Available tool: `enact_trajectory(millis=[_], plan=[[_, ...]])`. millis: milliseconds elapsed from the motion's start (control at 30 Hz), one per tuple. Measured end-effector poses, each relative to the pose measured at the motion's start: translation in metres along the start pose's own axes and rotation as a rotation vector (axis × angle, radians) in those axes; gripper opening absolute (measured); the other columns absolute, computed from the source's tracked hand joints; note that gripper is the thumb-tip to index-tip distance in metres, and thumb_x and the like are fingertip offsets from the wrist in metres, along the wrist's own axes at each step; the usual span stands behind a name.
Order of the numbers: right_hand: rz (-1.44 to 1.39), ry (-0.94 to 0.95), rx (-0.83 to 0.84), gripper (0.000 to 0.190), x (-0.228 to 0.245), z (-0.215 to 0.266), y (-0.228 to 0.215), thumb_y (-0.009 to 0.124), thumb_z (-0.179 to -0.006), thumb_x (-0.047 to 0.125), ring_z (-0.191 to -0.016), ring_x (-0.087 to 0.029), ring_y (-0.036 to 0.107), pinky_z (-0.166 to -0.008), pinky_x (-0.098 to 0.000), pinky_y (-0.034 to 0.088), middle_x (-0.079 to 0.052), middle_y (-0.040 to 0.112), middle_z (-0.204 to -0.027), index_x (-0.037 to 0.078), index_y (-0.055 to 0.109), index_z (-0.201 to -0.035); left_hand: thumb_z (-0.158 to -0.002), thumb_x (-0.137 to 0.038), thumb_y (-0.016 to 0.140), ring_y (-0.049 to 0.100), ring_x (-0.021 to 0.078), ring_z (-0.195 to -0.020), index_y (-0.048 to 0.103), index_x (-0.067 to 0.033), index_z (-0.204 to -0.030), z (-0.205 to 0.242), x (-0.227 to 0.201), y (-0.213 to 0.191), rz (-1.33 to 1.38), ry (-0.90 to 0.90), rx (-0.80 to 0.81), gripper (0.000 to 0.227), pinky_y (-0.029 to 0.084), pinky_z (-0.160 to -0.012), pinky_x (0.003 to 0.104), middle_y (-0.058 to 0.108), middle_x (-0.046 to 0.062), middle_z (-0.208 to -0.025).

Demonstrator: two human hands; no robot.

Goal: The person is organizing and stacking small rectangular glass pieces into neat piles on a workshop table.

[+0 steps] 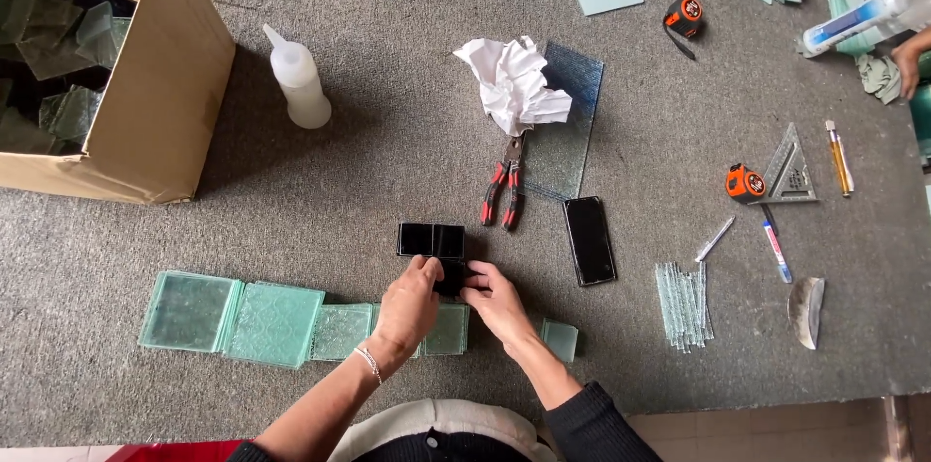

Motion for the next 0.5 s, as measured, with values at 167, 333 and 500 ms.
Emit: enact_trajectory(millis=[167, 333, 500], plan=[[0.049, -0.032, -0.003, 0.063, -0.003, -0.004, 0.002, 0.077, -0.095, 0.015, -0.109, -0.021, 0.079, -0.092, -0.0334, 0.063, -0.016, 0.076, -0.126, 0.010, 0.063, -0.156, -0.094, -0.005, 0.073, 0.078, 0.0444, -0.096, 0.057, -0.0210, -0.114, 0.000, 0.000, 0.001, -0.015, 0.025, 0.006, 0.030, 0.067, -0.083, 0.055, 0.063, 0.007, -0.111], [0.178, -0.028, -0.019, 0.062, -0.007, -0.006, 0.003, 0.076, -0.096, 0.018, -0.114, -0.023, 0.080, -0.091, -0.0343, 0.065, -0.014, 0.077, -0.132, 0.014, 0.065, -0.156, -0.095, -0.007, 0.072, 0.080, 0.0411, -0.094, 0.058, -0.0232, -0.114, 0.004, -0.007, -0.010, -0.063, 0.017, -0.017, 0.029, 0.068, -0.081, 0.051, 0.064, 0.005, -0.112], [0.199, -0.023, -0.038, 0.061, 0.003, 0.004, 0.007, 0.074, -0.096, 0.022, -0.116, -0.023, 0.079, -0.092, -0.0351, 0.065, -0.013, 0.077, -0.133, 0.017, 0.066, -0.157, -0.094, -0.006, 0.071, 0.080, 0.0418, -0.094, 0.058, -0.0228, -0.114, 0.006, -0.007, -0.008, -0.052, 0.025, -0.031, 0.029, 0.068, -0.081, 0.052, 0.063, 0.006, -0.110]])
Point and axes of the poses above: each hand's wrist, its own z-axis away from the middle knuckle, its own y-axis out of the palm, x = y × z, the point moved 9 cm from there along -z, towards the middle knuckle
